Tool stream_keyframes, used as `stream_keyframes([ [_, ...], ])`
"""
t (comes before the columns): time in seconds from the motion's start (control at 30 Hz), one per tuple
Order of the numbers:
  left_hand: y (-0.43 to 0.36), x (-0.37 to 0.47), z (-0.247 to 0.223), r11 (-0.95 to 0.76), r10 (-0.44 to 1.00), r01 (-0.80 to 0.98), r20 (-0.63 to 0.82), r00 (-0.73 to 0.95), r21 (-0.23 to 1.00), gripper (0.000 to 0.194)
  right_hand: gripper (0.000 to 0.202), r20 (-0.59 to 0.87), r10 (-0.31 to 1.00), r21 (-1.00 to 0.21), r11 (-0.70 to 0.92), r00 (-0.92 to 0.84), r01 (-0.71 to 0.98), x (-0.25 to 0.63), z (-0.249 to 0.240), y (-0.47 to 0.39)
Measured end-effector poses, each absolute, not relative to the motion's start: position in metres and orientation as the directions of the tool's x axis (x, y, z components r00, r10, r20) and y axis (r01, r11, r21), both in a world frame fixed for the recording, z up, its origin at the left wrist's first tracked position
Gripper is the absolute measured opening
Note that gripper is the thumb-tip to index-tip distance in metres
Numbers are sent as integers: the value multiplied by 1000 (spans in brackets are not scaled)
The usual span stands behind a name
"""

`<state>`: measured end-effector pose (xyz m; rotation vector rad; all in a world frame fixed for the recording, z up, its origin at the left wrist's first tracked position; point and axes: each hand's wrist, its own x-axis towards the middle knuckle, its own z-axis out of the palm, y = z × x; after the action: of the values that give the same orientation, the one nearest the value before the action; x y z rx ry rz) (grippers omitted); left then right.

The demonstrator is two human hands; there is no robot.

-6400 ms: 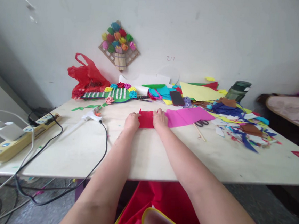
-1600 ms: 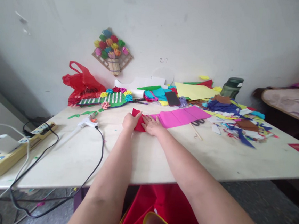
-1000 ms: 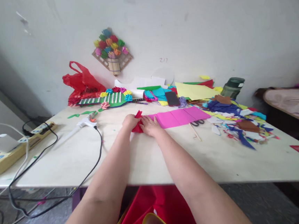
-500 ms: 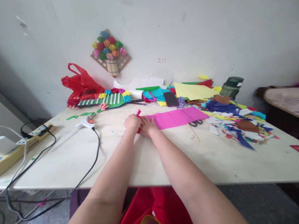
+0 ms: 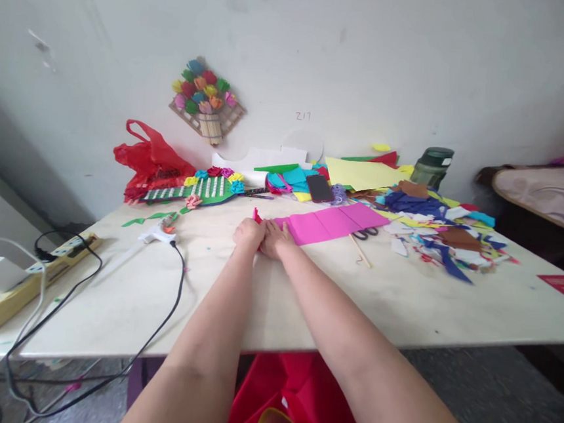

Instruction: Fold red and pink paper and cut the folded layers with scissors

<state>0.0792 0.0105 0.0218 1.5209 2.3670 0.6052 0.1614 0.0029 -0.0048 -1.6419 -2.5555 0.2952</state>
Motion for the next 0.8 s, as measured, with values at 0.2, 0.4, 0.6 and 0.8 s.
stream_keyframes([
  [0.2, 9, 80, 26, 397, 908, 805, -58, -416, 442, 47, 63, -21, 915, -231, 388, -404, 892, 161, -3, 1],
  [0.4, 9, 77, 23, 352, 927, 836, -36, -372, 421, 45, 63, -33, 915, -263, 381, -403, 886, 162, -4, 3],
  [0.6, 10, 74, 22, 299, 943, 852, 1, -332, 429, 43, 65, -31, 904, -309, 398, -427, 864, 170, -1, 2],
  [0.8, 13, 72, 18, 238, 950, 866, 80, -302, 440, 38, 70, -93, 906, -262, 378, -413, 888, 181, 4, 2],
])
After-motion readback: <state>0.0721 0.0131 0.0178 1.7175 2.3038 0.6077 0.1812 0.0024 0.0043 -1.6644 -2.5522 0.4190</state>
